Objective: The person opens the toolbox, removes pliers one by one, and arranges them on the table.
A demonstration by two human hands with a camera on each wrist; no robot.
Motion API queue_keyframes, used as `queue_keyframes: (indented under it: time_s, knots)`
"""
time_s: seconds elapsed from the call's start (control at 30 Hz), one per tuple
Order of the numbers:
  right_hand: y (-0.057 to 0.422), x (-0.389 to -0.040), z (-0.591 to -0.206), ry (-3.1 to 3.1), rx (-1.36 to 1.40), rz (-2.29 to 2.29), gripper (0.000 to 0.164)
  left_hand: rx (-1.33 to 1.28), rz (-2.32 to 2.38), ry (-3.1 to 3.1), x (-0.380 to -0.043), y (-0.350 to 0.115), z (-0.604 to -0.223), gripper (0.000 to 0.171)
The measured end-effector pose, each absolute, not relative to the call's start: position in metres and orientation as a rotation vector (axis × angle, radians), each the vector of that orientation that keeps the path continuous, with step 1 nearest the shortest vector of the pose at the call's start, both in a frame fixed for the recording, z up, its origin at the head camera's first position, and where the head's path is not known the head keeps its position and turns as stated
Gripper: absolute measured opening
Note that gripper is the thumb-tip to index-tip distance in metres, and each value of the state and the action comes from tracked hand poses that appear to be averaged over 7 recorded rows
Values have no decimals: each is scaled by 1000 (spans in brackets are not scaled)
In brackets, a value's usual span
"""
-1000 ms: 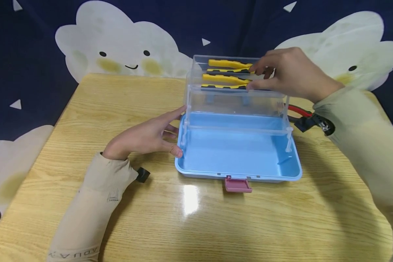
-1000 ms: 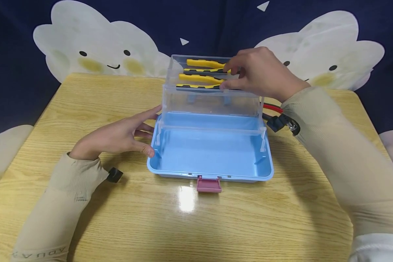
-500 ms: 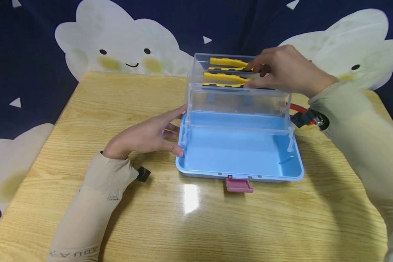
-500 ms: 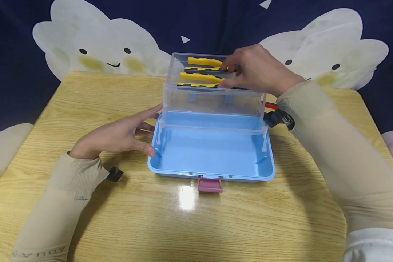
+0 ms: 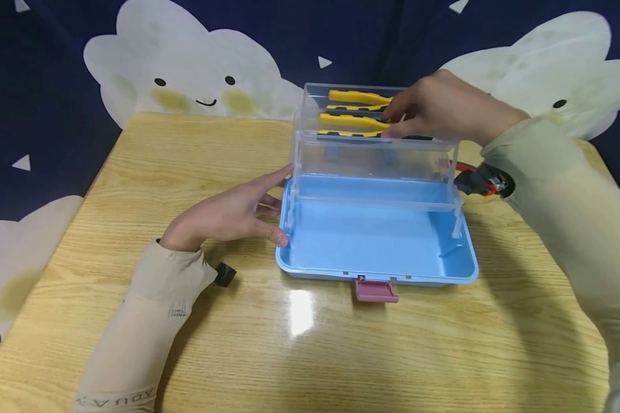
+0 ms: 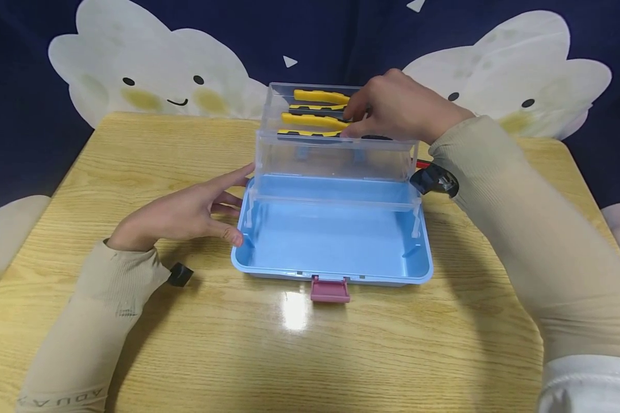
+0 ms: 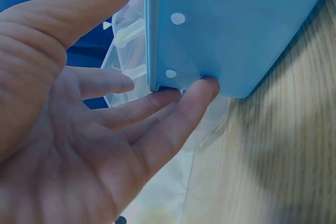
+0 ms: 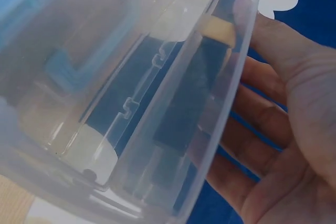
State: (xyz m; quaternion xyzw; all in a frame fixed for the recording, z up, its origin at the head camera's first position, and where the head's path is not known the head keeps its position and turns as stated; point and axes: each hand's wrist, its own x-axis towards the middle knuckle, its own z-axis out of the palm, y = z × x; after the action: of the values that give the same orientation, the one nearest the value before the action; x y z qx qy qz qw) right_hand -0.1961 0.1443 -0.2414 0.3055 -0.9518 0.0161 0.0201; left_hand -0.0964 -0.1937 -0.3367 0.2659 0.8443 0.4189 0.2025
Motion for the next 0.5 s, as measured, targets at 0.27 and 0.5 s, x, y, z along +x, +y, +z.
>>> queue_keyframes:
  time_s: [0.27, 0.5]
  knots:
    - [142, -197, -240, -2992, 941, 27, 44, 727, 1173, 2359, -96, -194, -337, 125]
    - [142, -195, -243, -2933, 1023, 31, 42, 706, 1192, 2357, -95, -193, -337, 126]
